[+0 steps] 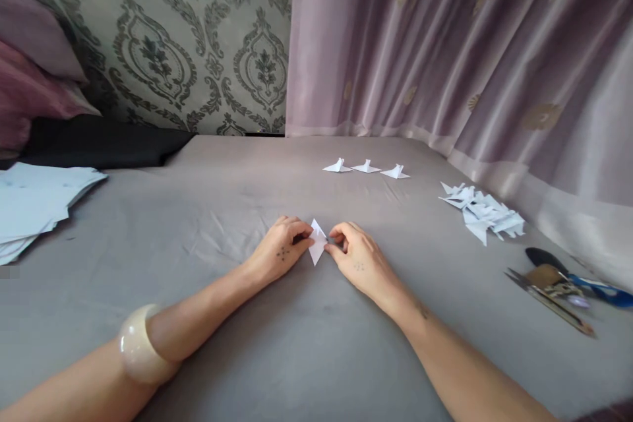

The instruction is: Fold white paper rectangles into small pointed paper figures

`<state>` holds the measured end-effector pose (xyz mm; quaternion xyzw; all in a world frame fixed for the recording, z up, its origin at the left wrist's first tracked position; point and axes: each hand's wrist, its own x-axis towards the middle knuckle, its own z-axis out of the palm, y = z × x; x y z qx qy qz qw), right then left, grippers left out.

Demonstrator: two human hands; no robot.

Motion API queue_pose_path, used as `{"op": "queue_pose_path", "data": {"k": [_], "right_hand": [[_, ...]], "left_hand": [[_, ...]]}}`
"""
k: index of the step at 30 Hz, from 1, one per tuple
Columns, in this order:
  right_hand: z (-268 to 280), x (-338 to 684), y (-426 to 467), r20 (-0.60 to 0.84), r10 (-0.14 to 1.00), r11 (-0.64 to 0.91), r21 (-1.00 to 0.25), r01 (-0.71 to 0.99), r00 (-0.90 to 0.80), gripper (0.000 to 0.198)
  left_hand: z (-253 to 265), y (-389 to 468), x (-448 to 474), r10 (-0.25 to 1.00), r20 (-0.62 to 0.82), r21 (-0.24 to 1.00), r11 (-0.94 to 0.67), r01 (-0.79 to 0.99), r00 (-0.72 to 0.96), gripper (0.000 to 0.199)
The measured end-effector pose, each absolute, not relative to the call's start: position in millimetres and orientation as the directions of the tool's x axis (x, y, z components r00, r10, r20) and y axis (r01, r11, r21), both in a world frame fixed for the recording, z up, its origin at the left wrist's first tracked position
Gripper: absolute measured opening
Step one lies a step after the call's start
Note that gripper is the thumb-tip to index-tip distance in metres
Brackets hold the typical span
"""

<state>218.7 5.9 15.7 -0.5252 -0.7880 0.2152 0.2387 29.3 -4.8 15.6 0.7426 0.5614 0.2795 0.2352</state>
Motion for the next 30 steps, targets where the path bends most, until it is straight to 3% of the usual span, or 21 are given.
{"op": "queue_pose_path", "data": {"k": [9, 14, 19, 25, 30], "right_hand": [[14, 218, 7, 0.154, 0.908, 0.399, -0.594, 0.699, -0.389, 0.013], [15, 218, 13, 0.163, 0.891, 0.440, -0.546, 0.713, -0.424, 0.011], [13, 220, 15, 0.219, 0.853, 0.516, -0.491, 0.702, -0.474, 0.013], [17, 217, 14, 0.221, 0.910, 0.401, -0.683, 0.610, -0.350, 0.010], [20, 211, 10, 0.220, 0.912, 0.392, -0.717, 0.576, -0.346, 0.007]], "left_hand": [[13, -3, 34, 0.935, 0.222, 0.591, -0.355, 0.724, 0.276, 0.019], [16, -1, 37, 0.955, 0.164, 0.617, -0.295, 0.730, 0.247, 0.023], [12, -1, 38, 0.970, 0.168, 0.704, -0.242, 0.668, 0.175, 0.014], [8, 0, 38, 0.974, 0.175, 0.765, -0.226, 0.603, 0.143, 0.017], [8, 0, 37, 0.969, 0.187, 0.791, -0.245, 0.560, 0.159, 0.016]]}}
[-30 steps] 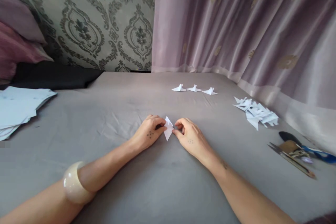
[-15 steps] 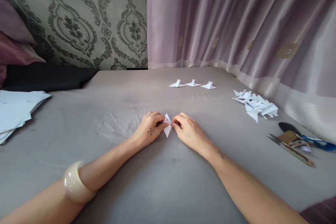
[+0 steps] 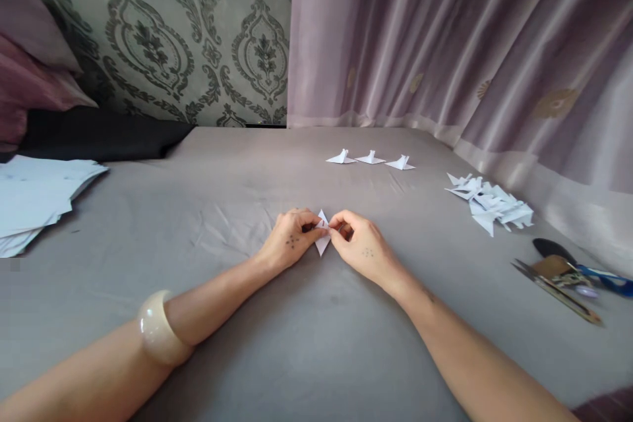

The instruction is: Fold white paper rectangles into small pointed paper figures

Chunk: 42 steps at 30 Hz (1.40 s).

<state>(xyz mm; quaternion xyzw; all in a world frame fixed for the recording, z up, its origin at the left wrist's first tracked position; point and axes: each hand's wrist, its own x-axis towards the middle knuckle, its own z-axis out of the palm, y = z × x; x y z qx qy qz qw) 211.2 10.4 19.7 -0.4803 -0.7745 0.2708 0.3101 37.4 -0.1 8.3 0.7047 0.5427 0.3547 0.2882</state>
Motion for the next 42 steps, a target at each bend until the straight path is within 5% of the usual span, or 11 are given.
{"op": "queue_pose_path", "data": {"k": [13, 19, 35, 42], "right_hand": [[26, 205, 3, 0.197, 0.922, 0.366, -0.726, 0.582, -0.334, 0.005], [34, 199, 6, 0.168, 0.936, 0.330, -0.724, 0.606, -0.308, 0.022], [40, 198, 21, -0.220, 0.961, -0.119, -0.876, 0.467, -0.170, 0.013], [42, 198, 21, -0.218, 0.961, -0.097, -0.844, 0.528, -0.171, 0.020]], "left_hand": [[11, -1, 37, 0.959, 0.220, 0.770, -0.282, 0.573, 0.177, 0.015], [12, -2, 37, 0.953, 0.225, 0.744, -0.302, 0.596, 0.203, 0.020], [22, -7, 41, 0.961, 0.194, 0.717, -0.276, 0.640, 0.197, 0.014], [24, -9, 40, 0.946, 0.224, 0.656, -0.323, 0.683, 0.233, 0.017]]}}
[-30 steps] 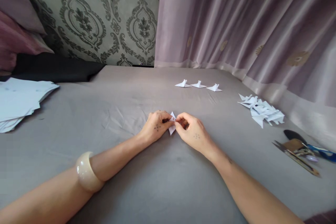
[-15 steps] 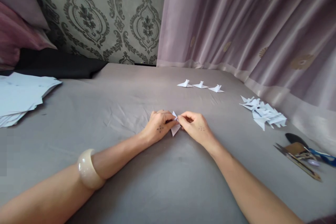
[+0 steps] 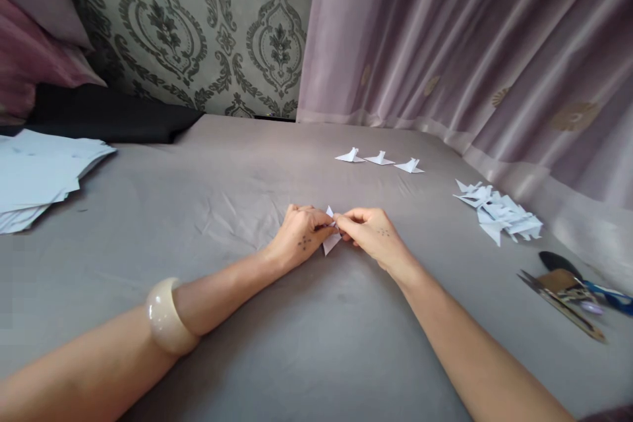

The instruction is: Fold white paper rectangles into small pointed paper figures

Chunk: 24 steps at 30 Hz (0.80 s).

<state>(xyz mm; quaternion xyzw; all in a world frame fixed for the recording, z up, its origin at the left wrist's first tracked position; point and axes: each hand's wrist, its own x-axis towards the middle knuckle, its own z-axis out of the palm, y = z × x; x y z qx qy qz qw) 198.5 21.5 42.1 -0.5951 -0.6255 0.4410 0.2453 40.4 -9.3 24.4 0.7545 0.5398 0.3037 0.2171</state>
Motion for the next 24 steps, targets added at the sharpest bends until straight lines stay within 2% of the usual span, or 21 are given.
{"op": "queue_pose_path", "data": {"k": [3, 11, 16, 19, 24], "right_hand": [[41.1, 201.7, 23.2, -0.230, 0.953, -0.085, -0.831, 0.550, -0.199, 0.025], [47.4, 205.4, 24.9, -0.329, 0.916, -0.175, -0.843, 0.509, -0.230, 0.020], [48.7, 203.5, 24.8, -0.396, 0.890, -0.279, -0.865, 0.418, -0.225, 0.011], [45.1, 205.0, 27.2, -0.428, 0.869, -0.331, -0.876, 0.351, -0.247, 0.013], [40.3, 209.2, 30.1, -0.444, 0.856, -0.351, -0.874, 0.335, -0.263, 0.013]], "left_hand": [[24.4, -9.9, 39.8, 0.944, 0.223, 0.649, -0.329, 0.686, 0.242, 0.017], [22.2, -8.4, 39.3, 0.945, 0.208, 0.662, -0.325, 0.675, 0.251, 0.017], [22.3, -7.5, 39.1, 0.950, 0.196, 0.678, -0.311, 0.666, 0.244, 0.019], [23.1, -7.6, 38.9, 0.952, 0.185, 0.684, -0.302, 0.663, 0.243, 0.019], [22.4, -7.7, 39.1, 0.958, 0.179, 0.692, -0.284, 0.663, 0.224, 0.017]]}}
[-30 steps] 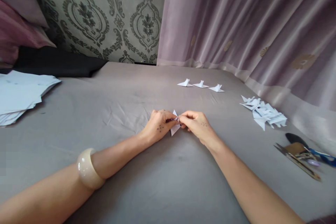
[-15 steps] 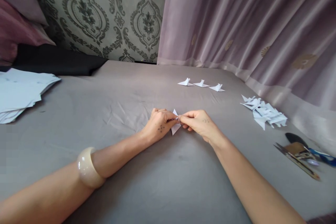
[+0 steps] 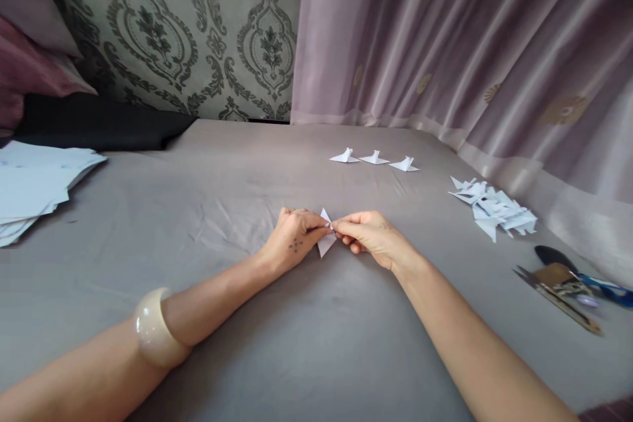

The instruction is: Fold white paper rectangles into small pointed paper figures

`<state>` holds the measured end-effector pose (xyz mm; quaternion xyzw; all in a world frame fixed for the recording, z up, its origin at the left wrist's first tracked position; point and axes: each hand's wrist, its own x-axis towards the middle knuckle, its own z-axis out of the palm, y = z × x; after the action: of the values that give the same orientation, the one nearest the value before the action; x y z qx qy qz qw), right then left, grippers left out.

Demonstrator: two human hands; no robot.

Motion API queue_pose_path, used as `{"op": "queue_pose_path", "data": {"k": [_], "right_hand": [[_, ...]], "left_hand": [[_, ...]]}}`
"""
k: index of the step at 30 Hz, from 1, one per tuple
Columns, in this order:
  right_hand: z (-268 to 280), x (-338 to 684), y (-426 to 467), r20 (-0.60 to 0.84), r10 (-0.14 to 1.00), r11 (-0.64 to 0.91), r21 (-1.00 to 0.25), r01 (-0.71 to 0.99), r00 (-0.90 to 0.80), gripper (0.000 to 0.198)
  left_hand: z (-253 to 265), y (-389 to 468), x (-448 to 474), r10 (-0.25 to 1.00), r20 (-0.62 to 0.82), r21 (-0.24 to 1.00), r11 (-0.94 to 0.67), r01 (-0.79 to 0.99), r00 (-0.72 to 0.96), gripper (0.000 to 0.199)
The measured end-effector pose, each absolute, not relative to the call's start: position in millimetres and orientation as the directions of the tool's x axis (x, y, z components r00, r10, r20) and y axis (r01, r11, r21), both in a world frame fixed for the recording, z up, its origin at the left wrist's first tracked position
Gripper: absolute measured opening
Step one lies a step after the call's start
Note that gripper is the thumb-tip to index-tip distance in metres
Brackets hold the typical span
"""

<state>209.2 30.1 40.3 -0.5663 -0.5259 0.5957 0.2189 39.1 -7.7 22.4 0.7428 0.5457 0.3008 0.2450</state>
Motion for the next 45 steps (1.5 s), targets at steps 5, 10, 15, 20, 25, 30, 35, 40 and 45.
{"op": "queue_pose_path", "data": {"k": [5, 10, 15, 20, 25, 30, 35, 40, 45], "right_hand": [[36, 212, 31, -0.435, 0.862, -0.349, -0.882, 0.318, -0.259, 0.009], [34, 209, 30, -0.435, 0.874, -0.346, -0.869, 0.355, -0.215, 0.009], [34, 207, 30, -0.439, 0.884, -0.353, -0.852, 0.386, -0.161, 0.008], [36, 211, 31, -0.443, 0.868, -0.351, -0.868, 0.352, -0.225, 0.008], [34, 216, 32, -0.424, 0.858, -0.324, -0.885, 0.335, -0.291, 0.006], [32, 215, 31, -0.423, 0.866, -0.332, -0.885, 0.328, -0.267, 0.007], [36, 214, 33, -0.443, 0.853, -0.349, -0.878, 0.328, -0.277, 0.011], [37, 216, 35, -0.454, 0.825, -0.359, -0.881, 0.308, -0.338, 0.011], [34, 219, 34, -0.417, 0.844, -0.334, -0.901, 0.278, -0.337, 0.008]], "left_hand": [[23, -8, 40, 0.961, 0.180, 0.703, -0.276, 0.655, 0.212, 0.015], [22, -10, 41, 0.960, 0.191, 0.691, -0.280, 0.666, 0.206, 0.016], [23, -9, 41, 0.955, 0.192, 0.682, -0.296, 0.669, 0.226, 0.019], [25, -10, 43, 0.957, 0.201, 0.685, -0.291, 0.668, 0.210, 0.017], [23, -8, 43, 0.952, 0.218, 0.693, -0.305, 0.654, 0.213, 0.018], [21, -7, 43, 0.950, 0.228, 0.661, -0.313, 0.682, 0.215, 0.018], [20, -8, 44, 0.950, 0.230, 0.661, -0.312, 0.683, 0.211, 0.017], [21, -8, 44, 0.953, 0.219, 0.665, -0.302, 0.683, 0.209, 0.017], [22, -8, 46, 0.962, 0.198, 0.676, -0.272, 0.685, 0.186, 0.014]]}}
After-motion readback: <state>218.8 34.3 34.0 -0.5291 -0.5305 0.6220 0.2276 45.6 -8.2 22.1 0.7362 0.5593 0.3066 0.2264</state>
